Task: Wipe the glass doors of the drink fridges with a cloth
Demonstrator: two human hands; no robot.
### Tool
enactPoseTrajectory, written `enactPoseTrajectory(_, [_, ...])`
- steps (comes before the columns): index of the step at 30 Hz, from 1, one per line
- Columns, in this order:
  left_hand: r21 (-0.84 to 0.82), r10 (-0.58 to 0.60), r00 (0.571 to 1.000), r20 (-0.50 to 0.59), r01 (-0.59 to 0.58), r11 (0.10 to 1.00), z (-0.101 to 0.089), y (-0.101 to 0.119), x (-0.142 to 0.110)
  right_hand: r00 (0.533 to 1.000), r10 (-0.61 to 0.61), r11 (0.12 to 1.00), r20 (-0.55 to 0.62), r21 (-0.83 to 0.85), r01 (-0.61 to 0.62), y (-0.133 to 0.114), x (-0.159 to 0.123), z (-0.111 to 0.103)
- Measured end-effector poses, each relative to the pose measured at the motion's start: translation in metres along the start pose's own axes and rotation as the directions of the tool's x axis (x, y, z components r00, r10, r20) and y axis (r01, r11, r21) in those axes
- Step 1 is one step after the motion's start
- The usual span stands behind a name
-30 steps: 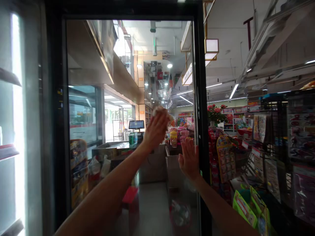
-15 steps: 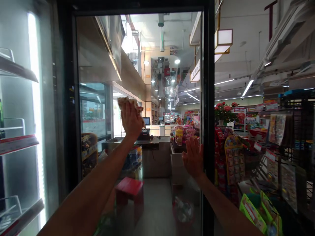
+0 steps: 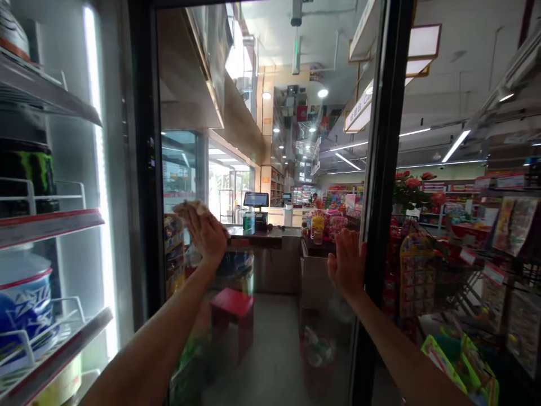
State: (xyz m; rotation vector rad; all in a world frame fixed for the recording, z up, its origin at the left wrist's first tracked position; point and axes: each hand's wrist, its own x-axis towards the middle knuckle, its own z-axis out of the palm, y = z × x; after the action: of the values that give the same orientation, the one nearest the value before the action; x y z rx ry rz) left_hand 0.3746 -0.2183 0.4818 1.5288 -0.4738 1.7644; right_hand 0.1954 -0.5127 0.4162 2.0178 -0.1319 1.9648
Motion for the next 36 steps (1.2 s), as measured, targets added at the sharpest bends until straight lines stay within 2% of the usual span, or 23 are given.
enactPoseTrajectory(3, [-0.094,0.242,0.959,0.146,-0.23,0.969,0.009,0.042,-0.026,1.0,0.001,1.0,0.006,0.007,-0.001,0.001,0.0,-0.001])
enactPoseTrajectory(5, [-0.226,0.533,0.803,0.266,-0.485,0.845,0.011,0.068,-0.048,1.0,-0.011,1.0,0.013,0.006,0.011,0.002,-0.001,-0.002])
enactPoseTrajectory(6, [-0.272,0.628,0.718,0.299,-0.566,0.778,0.009,0.072,-0.056,1.0,-0.017,1.0,0.016,0.002,0.017,0.003,-0.001,-0.002])
enactPoseTrajectory(7, [-0.285,0.668,0.672,0.32,-0.604,0.745,0.006,0.069,-0.062,1.0,-0.019,1.0,0.015,-0.003,0.019,0.003,-0.001,-0.002])
enactPoseTrajectory(8, [-0.259,0.646,0.688,0.331,-0.592,0.763,0.001,0.057,-0.065,1.0,-0.018,1.0,0.014,-0.01,0.018,0.004,-0.001,-0.002])
enactPoseTrajectory(10, [-0.132,0.443,0.84,0.315,-0.423,0.896,-0.01,0.018,-0.063,1.0,-0.01,1.0,0.02,-0.021,0.011,0.003,-0.001,-0.003])
enactPoseTrajectory(12, [-0.016,0.126,0.969,0.214,-0.125,0.992,-0.018,-0.025,-0.054,0.999,-0.004,1.0,0.036,-0.031,0.005,0.0,0.0,-0.004])
enactPoseTrajectory(13, [0.019,-0.029,0.99,0.138,0.027,0.999,-0.02,-0.04,-0.049,0.999,0.0,0.999,0.044,-0.035,0.001,-0.001,0.001,-0.004])
enactPoseTrajectory(15, [0.039,-0.213,0.977,0.031,0.211,0.977,-0.018,-0.047,-0.043,0.999,0.005,0.999,0.042,-0.043,-0.003,-0.003,0.001,-0.004])
enactPoseTrajectory(17, [0.019,-0.146,0.988,0.044,0.146,0.989,-0.012,-0.025,-0.042,1.0,0.01,0.999,0.029,-0.047,-0.008,-0.004,0.001,-0.004])
enactPoseTrajectory(19, [-0.047,0.112,0.984,0.14,-0.106,0.993,-0.003,0.012,-0.044,1.0,0.008,0.999,0.018,-0.044,-0.007,-0.003,0.0,-0.004])
enactPoseTrajectory(20, [-0.099,0.269,0.943,0.198,-0.253,0.962,0.0,0.029,-0.046,1.0,0.005,0.999,0.017,-0.041,-0.004,-0.003,-0.001,-0.005])
enactPoseTrajectory(22, [-0.212,0.518,0.804,0.293,-0.473,0.855,0.001,0.049,-0.044,1.0,0.0,0.999,0.025,-0.038,0.001,-0.003,-0.002,-0.007])
enactPoseTrajectory(23, [-0.253,0.576,0.752,0.321,-0.518,0.817,-0.002,0.049,-0.039,0.999,-0.001,0.999,0.032,-0.041,0.002,-0.003,-0.002,-0.009])
enactPoseTrajectory(24, [-0.27,0.58,0.744,0.331,-0.514,0.814,-0.005,0.043,-0.033,0.999,0.001,0.999,0.04,-0.047,0.001,-0.003,-0.001,-0.011])
enactPoseTrajectory(26, [-0.232,0.433,0.852,0.295,-0.376,0.897,-0.011,0.017,-0.016,0.997,0.014,0.998,0.071,-0.065,-0.009,-0.004,0.0,-0.015])
enactPoseTrajectory(27, [-0.182,0.269,0.934,0.235,-0.23,0.956,-0.012,0.003,-0.008,0.995,0.021,0.997,0.099,-0.074,-0.013,-0.005,0.0,-0.017])
enactPoseTrajectory(28, [-0.148,0.13,0.976,0.173,-0.104,0.983,-0.01,-0.008,-0.001,0.991,0.024,0.997,0.134,-0.08,-0.013,-0.005,0.001,-0.017])
enactPoseTrajectory(30, [-0.142,-0.032,0.997,0.065,0.041,0.989,-0.004,-0.012,0.007,0.98,0.019,0.996,0.199,-0.087,-0.001,-0.006,0.002,-0.018])
enactPoseTrajectory(32, [-0.213,0.077,0.995,0.07,-0.06,0.975,-0.002,0.013,0.003,0.975,0.009,0.996,0.22,-0.09,0.012,-0.006,0.003,-0.02])
enactPoseTrajectory(34, [-0.331,0.38,0.912,0.156,-0.314,0.89,0.0,0.056,-0.012,0.981,0.005,0.996,0.194,-0.091,0.013,-0.007,0.003,-0.021])
enactPoseTrajectory(35, [-0.404,0.57,0.791,0.221,-0.458,0.792,0.001,0.075,-0.022,0.985,0.006,0.996,0.174,-0.089,0.01,-0.007,0.003,-0.022])
enactPoseTrajectory(36, [-0.416,0.645,0.72,0.256,-0.52,0.746,0.003,0.09,-0.032,0.988,0.005,0.996,0.155,-0.084,0.008,-0.007,0.003,-0.022])
